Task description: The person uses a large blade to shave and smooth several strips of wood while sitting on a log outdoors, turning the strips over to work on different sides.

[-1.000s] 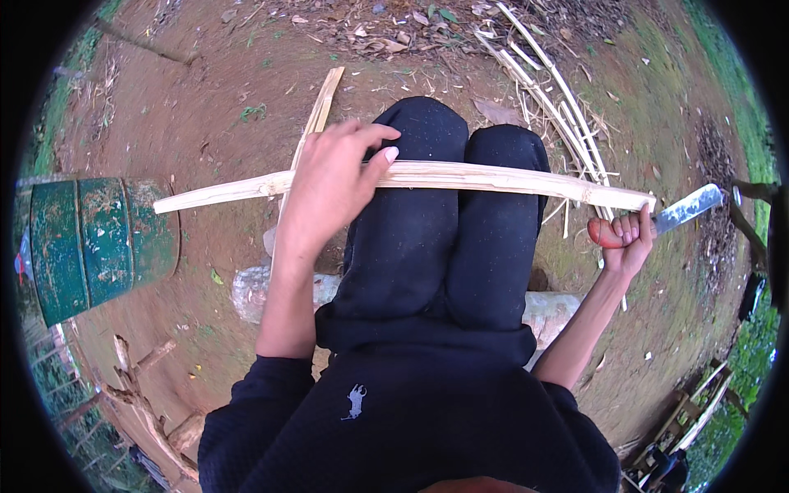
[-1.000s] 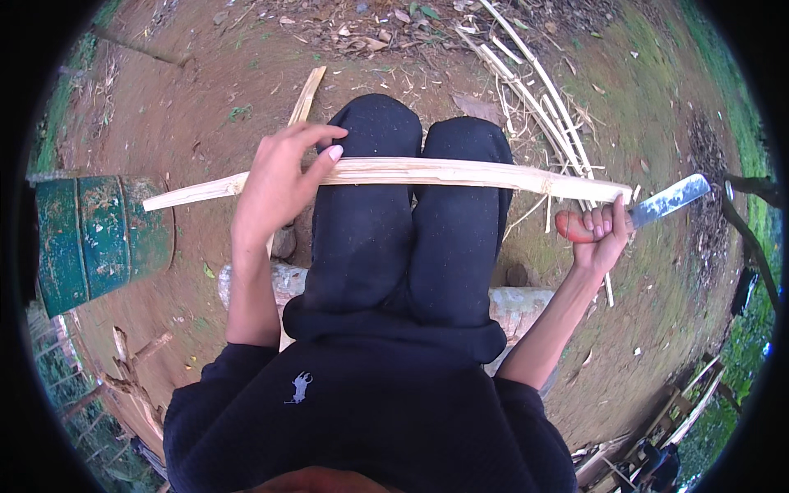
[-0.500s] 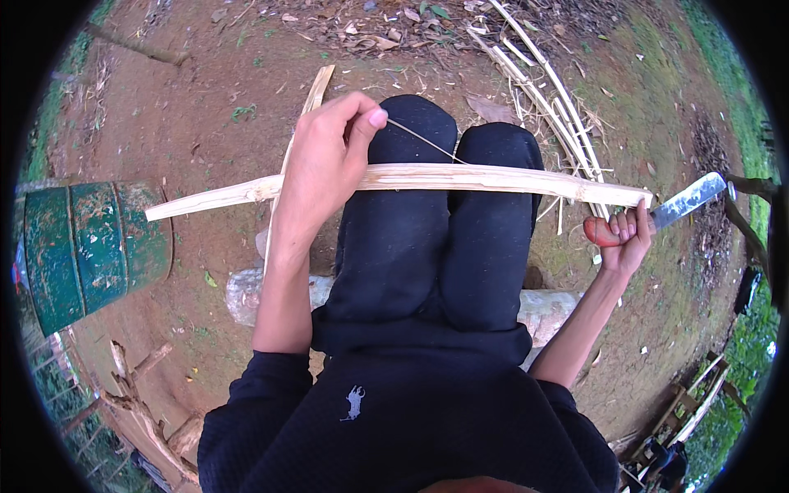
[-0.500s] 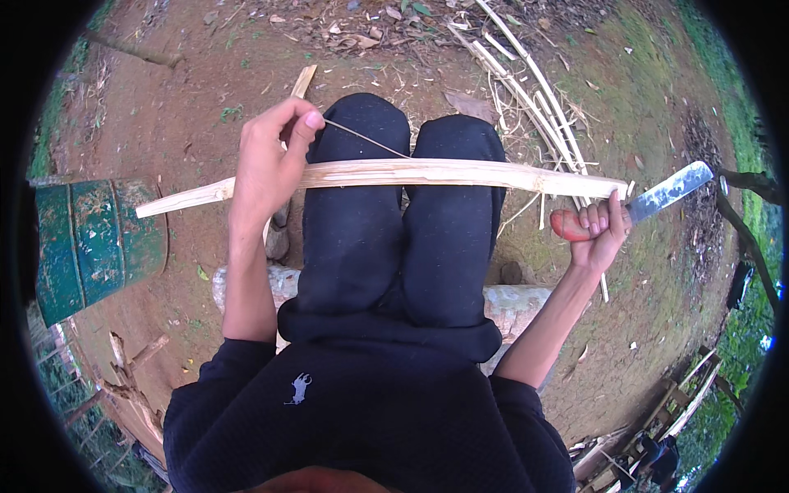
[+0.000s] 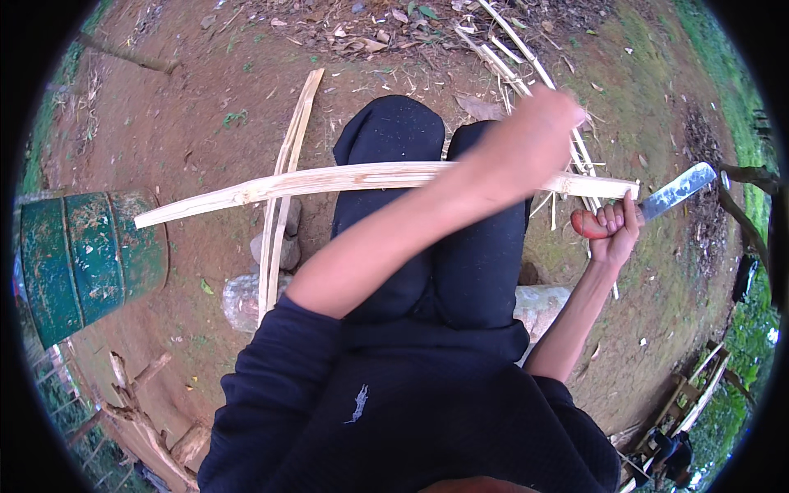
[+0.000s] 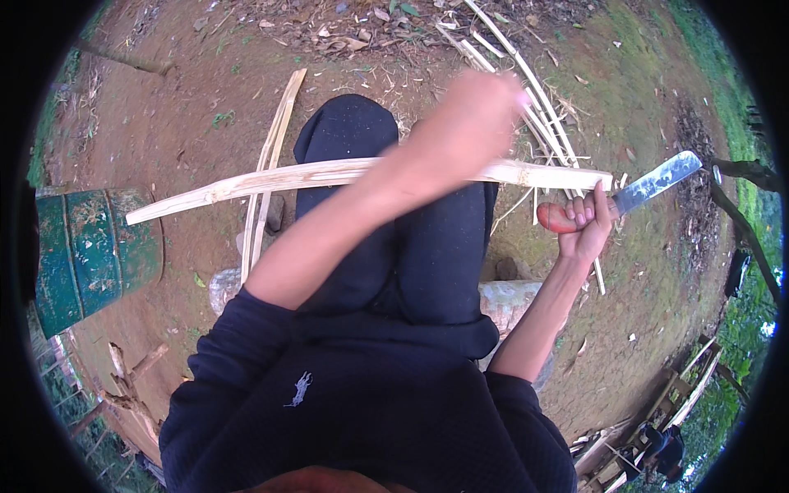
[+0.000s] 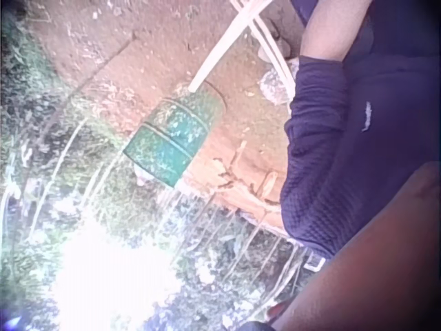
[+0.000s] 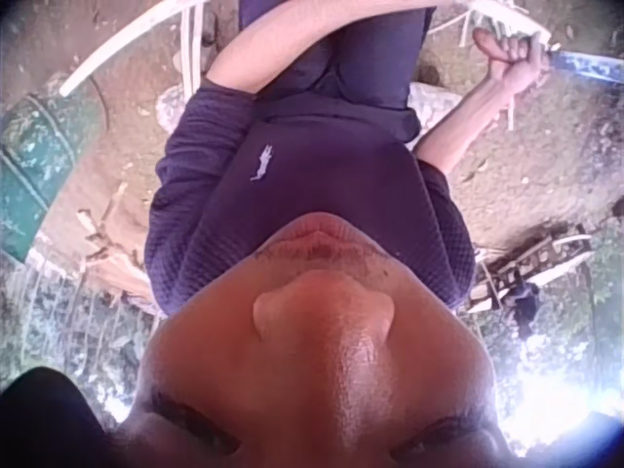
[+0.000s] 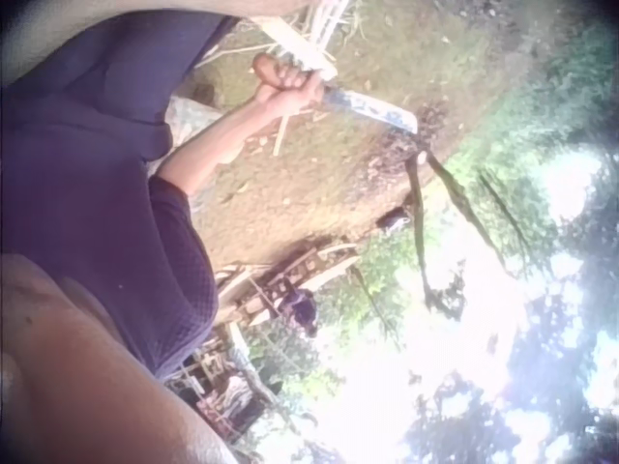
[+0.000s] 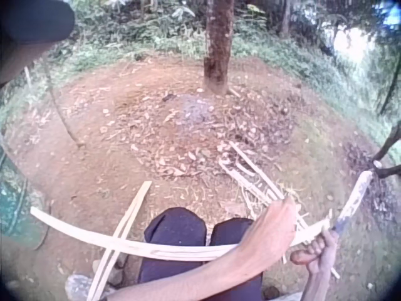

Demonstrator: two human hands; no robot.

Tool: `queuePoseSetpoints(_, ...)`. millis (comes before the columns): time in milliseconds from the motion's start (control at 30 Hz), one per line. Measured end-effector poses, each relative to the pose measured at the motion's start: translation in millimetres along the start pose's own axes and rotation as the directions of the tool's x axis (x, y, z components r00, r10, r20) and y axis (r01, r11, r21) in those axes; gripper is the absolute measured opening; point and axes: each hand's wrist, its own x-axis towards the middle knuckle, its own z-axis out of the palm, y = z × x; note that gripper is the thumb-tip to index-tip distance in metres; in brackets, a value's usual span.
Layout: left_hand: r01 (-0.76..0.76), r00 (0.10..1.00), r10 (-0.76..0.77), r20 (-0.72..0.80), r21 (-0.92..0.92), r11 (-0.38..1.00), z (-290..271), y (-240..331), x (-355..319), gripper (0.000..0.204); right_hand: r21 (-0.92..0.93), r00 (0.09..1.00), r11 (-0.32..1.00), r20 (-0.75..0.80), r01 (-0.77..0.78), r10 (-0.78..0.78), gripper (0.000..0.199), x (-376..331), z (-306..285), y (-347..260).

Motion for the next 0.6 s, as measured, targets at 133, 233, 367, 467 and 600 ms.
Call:
queuePoseSetpoints(133, 0.166, 0.978, -0.118, 0.175, -0.296, 0.941, 83, 62, 7, 0.023, -0.089, 0.968, 0.996, -0.247, 0.025, -0.046, 0.019, -4, 42, 9)
queuePoseSetpoints(233, -0.098, 0.939, 0.172, 0.296, -0.249, 0.963, 90, 106, 9, 0.039, -0.168, 0.921, 0.981, -0.36, 0.094, -0.15, 0.017, -16, 63, -7)
queuePoseSetpoints(367, -0.132, 0.991, 0.135, -0.02, 0.107, 0.985, 44, 69, 1, 0.078, -0.079, 0.977, 0.996, -0.21, 0.032, -0.048, 0.016, -7, 43, -3)
queuePoseSetpoints(467, 0.075, 0.983, -0.124, 0.136, 0.32, 0.944, -53, 49, -13, 0.072, -0.014, 0.995, 0.996, -0.029, -0.091, 0.091, 0.017, 17, -13, -14)
queuePoseSetpoints(600, 0.353, 0.814, -0.573, 0.094, 0.702, 0.618, -172, 24, -82, 0.058, 0.032, 0.99, 0.991, -0.04, -0.132, 0.133, 0.017, 32, -22, -14)
